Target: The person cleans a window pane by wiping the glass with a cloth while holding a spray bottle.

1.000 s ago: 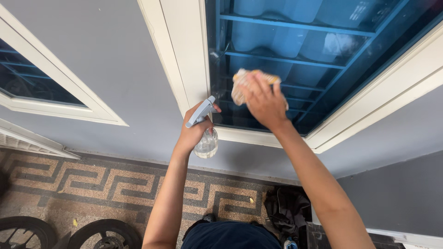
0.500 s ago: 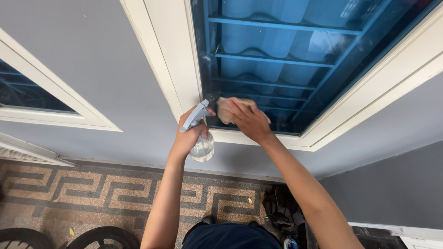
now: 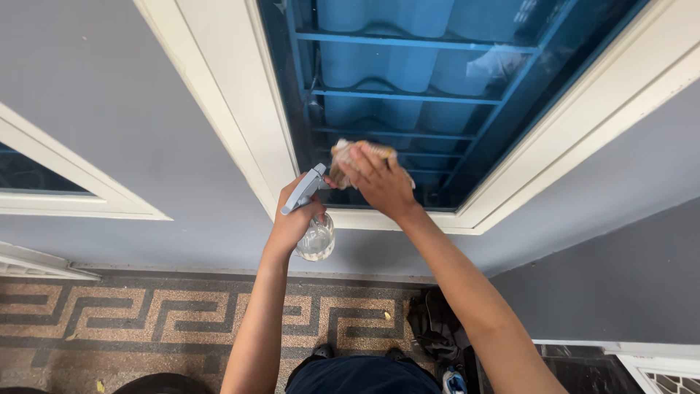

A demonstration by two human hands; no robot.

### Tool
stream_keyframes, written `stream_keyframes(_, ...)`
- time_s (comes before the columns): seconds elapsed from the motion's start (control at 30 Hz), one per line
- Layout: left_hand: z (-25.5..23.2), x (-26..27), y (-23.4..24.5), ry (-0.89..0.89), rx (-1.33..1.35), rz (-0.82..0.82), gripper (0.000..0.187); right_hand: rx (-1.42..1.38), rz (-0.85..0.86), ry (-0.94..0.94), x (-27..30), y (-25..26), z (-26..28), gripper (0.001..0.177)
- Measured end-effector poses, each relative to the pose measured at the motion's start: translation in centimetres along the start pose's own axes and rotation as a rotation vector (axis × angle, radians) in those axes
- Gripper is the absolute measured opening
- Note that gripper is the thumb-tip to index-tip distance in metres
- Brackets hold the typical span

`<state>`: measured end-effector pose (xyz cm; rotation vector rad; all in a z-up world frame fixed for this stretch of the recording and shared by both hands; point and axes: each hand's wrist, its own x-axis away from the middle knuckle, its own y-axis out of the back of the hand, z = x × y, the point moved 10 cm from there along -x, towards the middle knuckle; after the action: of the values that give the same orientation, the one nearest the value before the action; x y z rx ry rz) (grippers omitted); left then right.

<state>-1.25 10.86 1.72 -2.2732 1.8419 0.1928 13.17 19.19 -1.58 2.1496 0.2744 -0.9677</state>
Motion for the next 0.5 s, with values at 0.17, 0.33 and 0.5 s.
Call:
stream_keyframes(0.17, -0.6, -0.1, -1.2, -0.011, 0.019, 0.024, 0.044, -0.001, 0.074, -0.045, 6.6, -1.0, -2.9, 0.066)
stream_keyframes(0.33, -0.3, -0.4, -1.8, -0.027, -0.038, 0.042, 0.043, -0.114, -0.259, -0.417, 6.6, 5.8, -12.1, 0.072)
stream_keyframes(0.5, 0.1, -0.8, -3.5, -0.019, 0.003, 0.069, 0.044, -0.171, -0.305, -0.410, 2.4, 6.1, -11.3, 0.075)
